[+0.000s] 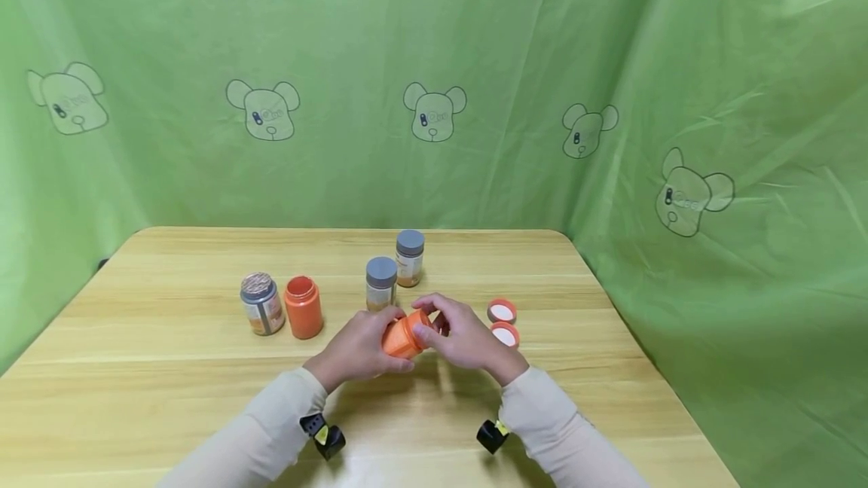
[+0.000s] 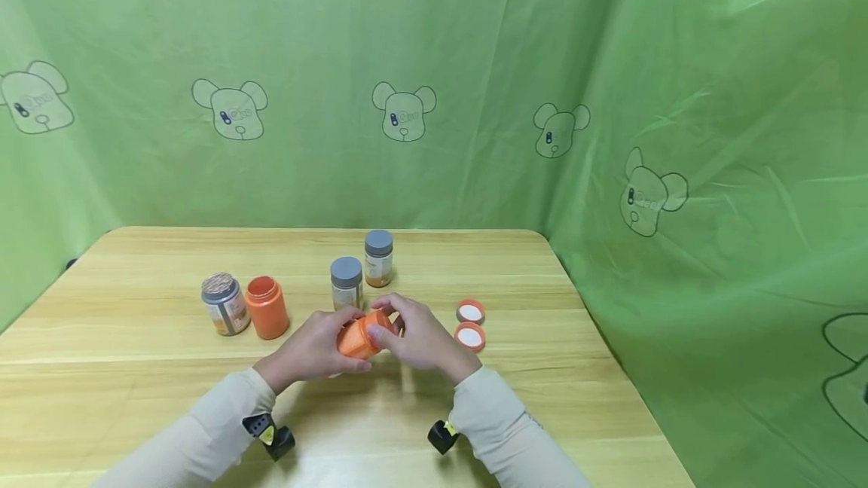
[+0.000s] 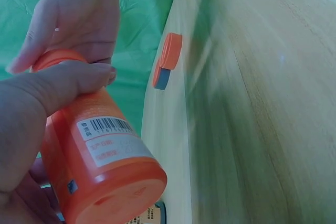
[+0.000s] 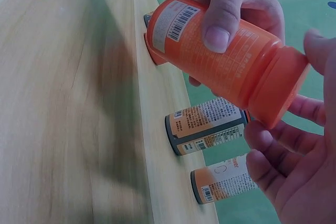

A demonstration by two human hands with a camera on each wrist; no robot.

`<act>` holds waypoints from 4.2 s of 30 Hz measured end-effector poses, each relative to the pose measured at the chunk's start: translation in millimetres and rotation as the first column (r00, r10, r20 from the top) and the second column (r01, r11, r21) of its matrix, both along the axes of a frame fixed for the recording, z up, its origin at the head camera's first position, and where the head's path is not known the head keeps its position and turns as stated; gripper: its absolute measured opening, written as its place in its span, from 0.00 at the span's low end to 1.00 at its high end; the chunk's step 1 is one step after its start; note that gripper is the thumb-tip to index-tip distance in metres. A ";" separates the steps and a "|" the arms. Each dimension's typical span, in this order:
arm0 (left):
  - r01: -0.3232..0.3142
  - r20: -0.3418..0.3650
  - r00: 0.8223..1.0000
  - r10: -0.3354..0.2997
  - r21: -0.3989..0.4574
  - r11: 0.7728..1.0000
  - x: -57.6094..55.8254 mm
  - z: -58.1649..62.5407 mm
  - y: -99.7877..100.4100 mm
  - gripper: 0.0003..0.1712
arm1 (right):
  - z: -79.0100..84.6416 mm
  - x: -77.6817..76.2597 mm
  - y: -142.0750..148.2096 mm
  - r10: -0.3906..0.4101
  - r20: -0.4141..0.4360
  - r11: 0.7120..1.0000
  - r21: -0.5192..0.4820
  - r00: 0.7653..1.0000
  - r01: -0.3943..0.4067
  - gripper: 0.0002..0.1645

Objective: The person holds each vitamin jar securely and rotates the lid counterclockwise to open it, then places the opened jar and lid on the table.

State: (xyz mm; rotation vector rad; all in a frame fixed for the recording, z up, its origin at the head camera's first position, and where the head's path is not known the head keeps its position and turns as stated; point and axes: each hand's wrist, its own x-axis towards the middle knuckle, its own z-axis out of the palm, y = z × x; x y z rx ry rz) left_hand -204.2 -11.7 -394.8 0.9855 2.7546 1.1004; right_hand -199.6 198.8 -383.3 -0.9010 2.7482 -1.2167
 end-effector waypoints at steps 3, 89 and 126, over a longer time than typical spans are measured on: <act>0.008 0.004 1.000 -0.008 0.001 1.000 -0.8 0.1 0.3 0.34 | -0.5 -0.9 0.7 0.015 -0.008 1.000 -0.004 1.000 -0.015 0.23; 0.005 0.007 1.000 -0.005 -0.007 1.000 -1.0 -3.2 -2.4 0.35 | -1.4 -3.0 -0.1 0.055 0.029 0.998 0.018 0.998 -0.056 0.24; 0.006 0.027 1.000 -0.006 -0.020 1.000 -1.2 -1.7 0.7 0.34 | -1.4 -1.5 2.0 0.043 0.044 0.999 0.013 0.998 -0.043 0.25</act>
